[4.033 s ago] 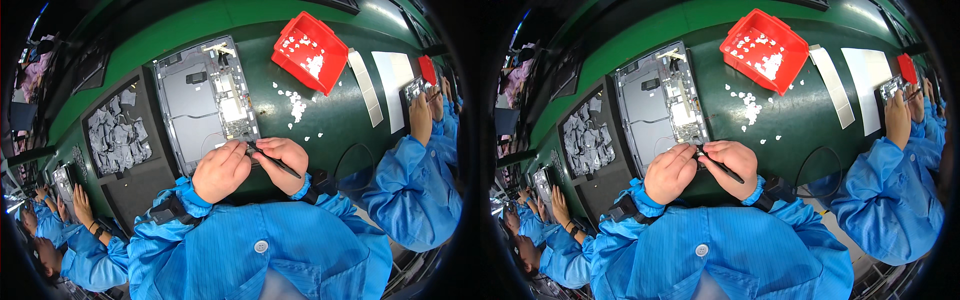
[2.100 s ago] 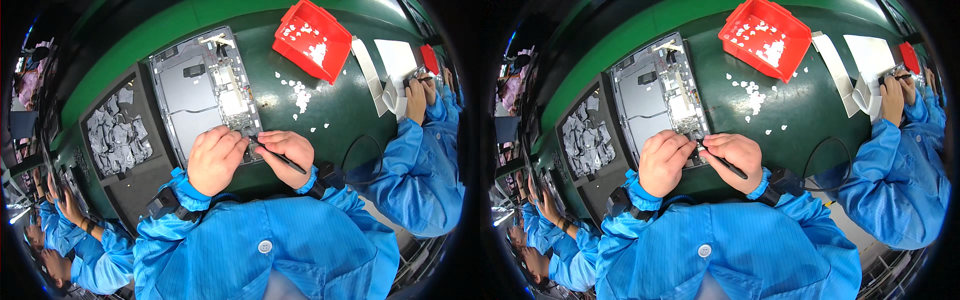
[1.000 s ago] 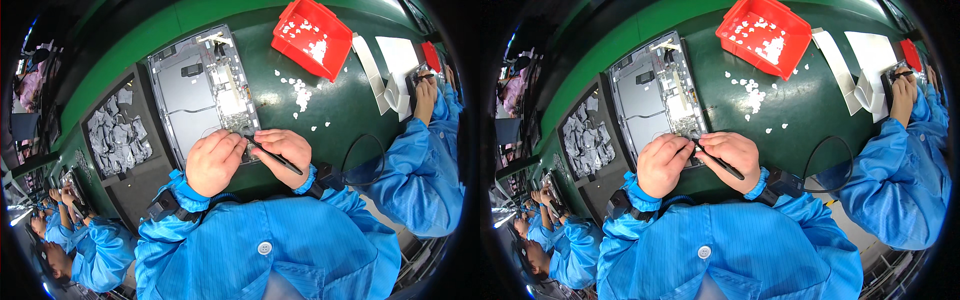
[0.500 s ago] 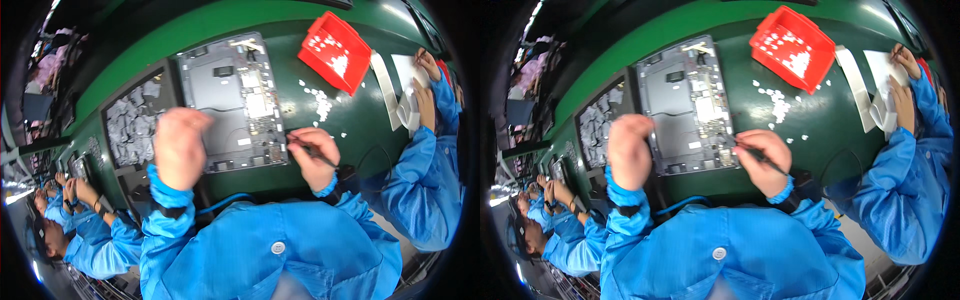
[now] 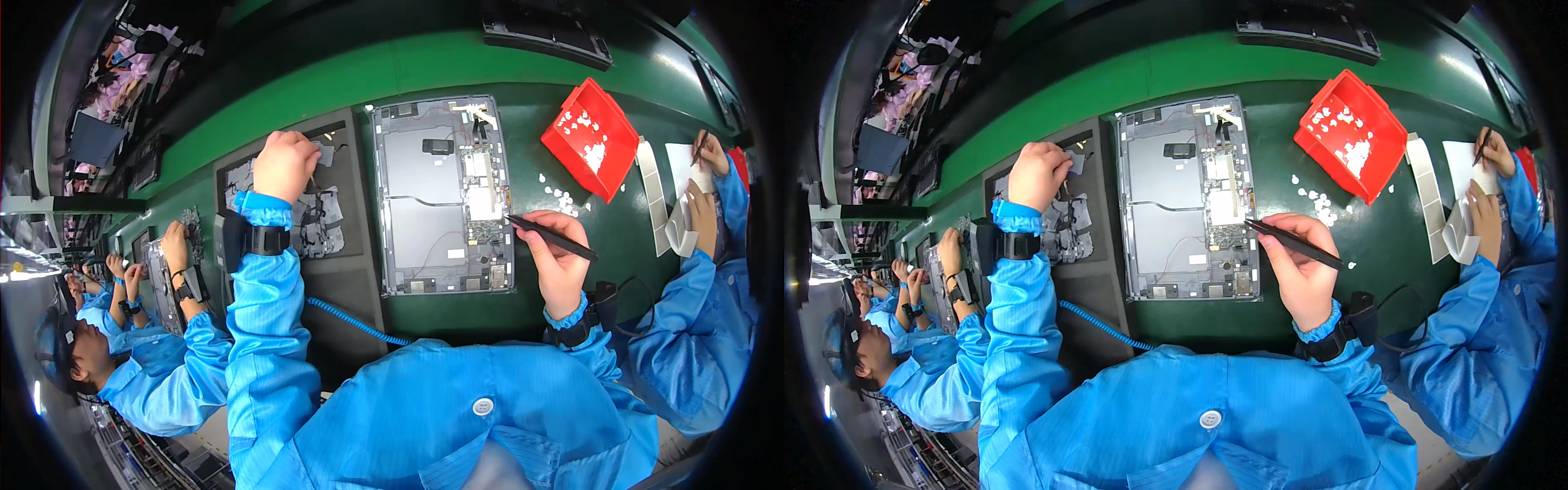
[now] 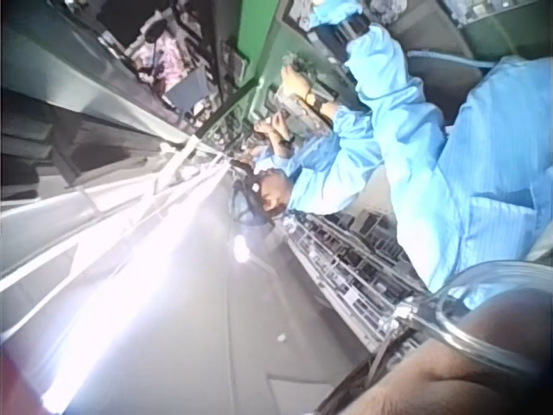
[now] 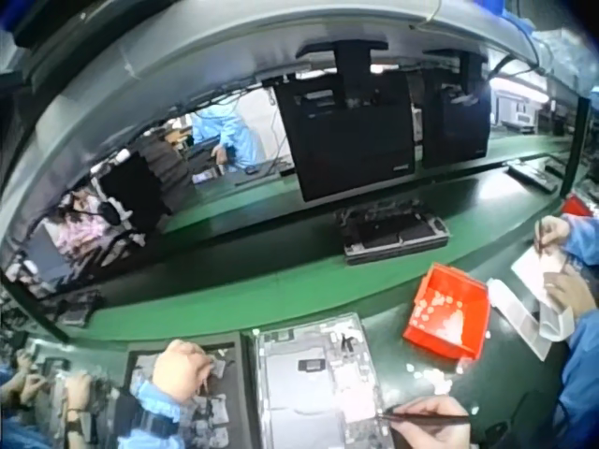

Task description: The person assembles internal circuitry into a laptop chassis by hand, securing the components with screws using a screwdriver and tweezers.

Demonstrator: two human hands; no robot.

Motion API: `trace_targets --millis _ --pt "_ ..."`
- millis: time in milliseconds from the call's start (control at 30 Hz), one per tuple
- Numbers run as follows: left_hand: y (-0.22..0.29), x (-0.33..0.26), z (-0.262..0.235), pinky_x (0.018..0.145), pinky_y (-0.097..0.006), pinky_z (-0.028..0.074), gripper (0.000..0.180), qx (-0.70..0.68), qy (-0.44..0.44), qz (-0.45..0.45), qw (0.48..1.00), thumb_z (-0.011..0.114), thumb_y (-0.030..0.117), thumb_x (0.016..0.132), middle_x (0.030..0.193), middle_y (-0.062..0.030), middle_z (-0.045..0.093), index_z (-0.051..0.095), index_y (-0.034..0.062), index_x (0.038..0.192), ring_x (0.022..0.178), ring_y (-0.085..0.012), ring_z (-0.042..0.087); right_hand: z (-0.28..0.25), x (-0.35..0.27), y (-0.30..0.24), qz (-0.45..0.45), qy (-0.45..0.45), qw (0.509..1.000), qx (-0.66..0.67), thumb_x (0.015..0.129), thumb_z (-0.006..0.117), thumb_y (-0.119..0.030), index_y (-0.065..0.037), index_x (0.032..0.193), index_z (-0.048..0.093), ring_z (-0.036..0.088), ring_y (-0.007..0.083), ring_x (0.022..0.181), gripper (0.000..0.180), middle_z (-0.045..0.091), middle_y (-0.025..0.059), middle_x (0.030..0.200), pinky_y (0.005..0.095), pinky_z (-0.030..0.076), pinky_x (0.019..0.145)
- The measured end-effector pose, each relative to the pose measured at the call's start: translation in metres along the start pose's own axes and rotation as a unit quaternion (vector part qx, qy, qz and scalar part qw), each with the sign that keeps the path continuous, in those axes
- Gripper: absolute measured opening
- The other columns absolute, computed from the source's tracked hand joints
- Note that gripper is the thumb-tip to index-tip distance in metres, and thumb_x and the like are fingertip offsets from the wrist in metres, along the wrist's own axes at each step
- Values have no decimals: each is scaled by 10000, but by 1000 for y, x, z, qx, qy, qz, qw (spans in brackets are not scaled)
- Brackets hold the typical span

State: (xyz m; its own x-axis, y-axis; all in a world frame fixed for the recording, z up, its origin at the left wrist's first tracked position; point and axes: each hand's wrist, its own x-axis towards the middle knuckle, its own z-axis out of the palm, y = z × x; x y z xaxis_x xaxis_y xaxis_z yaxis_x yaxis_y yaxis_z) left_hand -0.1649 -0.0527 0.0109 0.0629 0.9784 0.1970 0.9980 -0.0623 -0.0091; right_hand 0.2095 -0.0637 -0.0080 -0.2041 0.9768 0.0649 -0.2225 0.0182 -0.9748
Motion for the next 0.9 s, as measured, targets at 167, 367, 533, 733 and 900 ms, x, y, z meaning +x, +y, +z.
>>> trace_targets --millis 167,367,533,733,900 --pt "1 1 16 695 -377 487 412 -58 34 -100 993 757 234 652 885 -175 622 600 -17 940 800 -301 607 3 16 1 -14 -8 1000 19 785 576 99 53 952 503 581 170 911 188 570 127 996 267 479 802" --pt "0 13 1 621 -289 485 303 -137 -84 -269 950 746 127 663 711 -79 599 587 -44 856 760 -175 624 13 41 10 -78 32 995 -49 764 596 96 35 946 522 572 162 925 205 538 115 1037 265 480 802" --pt "23 4 -34 499 -194 431 76 -541 67 -237 804 554 -35 798 926 -62 540 489 -2 817 717 -129 599 23 63 35 -158 69 981 -84 718 621 108 31 846 521 597 175 859 179 580 124 957 256 508 728" --pt "83 37 -43 590 -208 454 129 -585 -37 -159 794 583 15 789 841 -42 598 585 -11 915 720 -106 577 19 66 44 -201 59 958 -197 695 644 61 23 829 528 611 246 802 181 612 167 898 299 495 690" --pt "135 70 -28 693 -300 537 94 -688 -113 -143 702 480 5 796 1052 -176 585 520 -28 875 932 -241 606 21 67 37 -223 55 944 -237 690 646 60 23 816 524 614 257 781 180 613 174 900 307 492 681"
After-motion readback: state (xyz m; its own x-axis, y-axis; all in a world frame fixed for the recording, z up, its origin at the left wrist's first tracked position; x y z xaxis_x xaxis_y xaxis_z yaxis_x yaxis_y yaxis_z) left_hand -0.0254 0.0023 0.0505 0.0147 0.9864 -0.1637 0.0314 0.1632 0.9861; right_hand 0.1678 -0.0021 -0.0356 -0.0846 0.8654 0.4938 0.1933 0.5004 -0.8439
